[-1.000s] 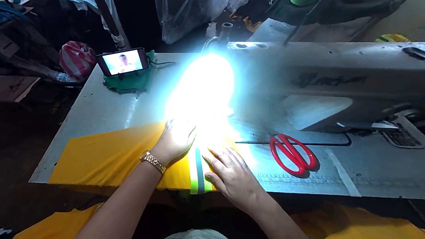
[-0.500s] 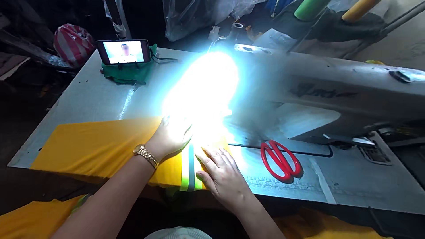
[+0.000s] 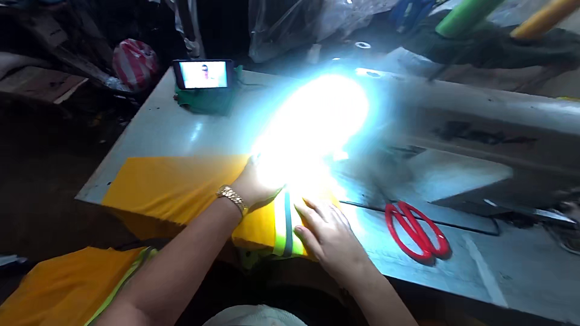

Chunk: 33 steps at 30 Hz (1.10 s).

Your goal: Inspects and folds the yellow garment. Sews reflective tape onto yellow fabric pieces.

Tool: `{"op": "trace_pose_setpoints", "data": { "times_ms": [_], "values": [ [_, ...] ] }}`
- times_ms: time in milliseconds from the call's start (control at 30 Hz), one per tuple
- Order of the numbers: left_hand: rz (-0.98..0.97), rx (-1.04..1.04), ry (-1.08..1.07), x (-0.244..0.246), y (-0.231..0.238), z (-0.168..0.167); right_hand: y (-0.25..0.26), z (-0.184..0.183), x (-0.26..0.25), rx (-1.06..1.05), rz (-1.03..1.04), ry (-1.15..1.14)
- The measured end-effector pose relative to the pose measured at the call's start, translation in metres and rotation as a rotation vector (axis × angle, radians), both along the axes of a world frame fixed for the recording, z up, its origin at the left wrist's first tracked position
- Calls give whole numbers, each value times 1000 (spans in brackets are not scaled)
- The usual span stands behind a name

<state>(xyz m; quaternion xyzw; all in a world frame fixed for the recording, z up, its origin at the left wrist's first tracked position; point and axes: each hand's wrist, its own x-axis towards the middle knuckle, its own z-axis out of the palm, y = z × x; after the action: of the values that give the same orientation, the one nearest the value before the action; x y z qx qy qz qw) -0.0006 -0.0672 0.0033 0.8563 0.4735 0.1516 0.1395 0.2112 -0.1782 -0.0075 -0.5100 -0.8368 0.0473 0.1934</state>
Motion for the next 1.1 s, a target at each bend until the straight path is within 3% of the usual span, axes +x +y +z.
{"op": "trace_pose_setpoints", "data": {
  "times_ms": [100,200,333,433,600,733,833,900,1000,1100],
  "values": [
    [143,46,-86,-20,-36,39,-6,6,-10,55,-79,78],
    [389,118,-80,-62,-72,54,-8,4,-11,33,-101,52],
    [732,8,64,-136,-98,38,-2,1,1,-134,-48,-68],
    [838,-7,139,-178,-113,19,8,-3,21,-157,46,-141],
    [846,42,172,-186,-132,2,27,-6,46,-113,158,-176],
    [819,40,167,-189,-134,-3,23,2,35,-55,63,-153],
    [773,41,128,-193,-131,-3,-11,13,27,112,24,-21],
    [749,69,83,-195,-131,-3,-53,20,16,114,50,113],
    [682,94,0,-185,-122,4,-112,3,-2,-248,8,446],
    [525,83,-60,-148,-110,12,-132,-26,-8,-672,-325,733]
  ]
}}
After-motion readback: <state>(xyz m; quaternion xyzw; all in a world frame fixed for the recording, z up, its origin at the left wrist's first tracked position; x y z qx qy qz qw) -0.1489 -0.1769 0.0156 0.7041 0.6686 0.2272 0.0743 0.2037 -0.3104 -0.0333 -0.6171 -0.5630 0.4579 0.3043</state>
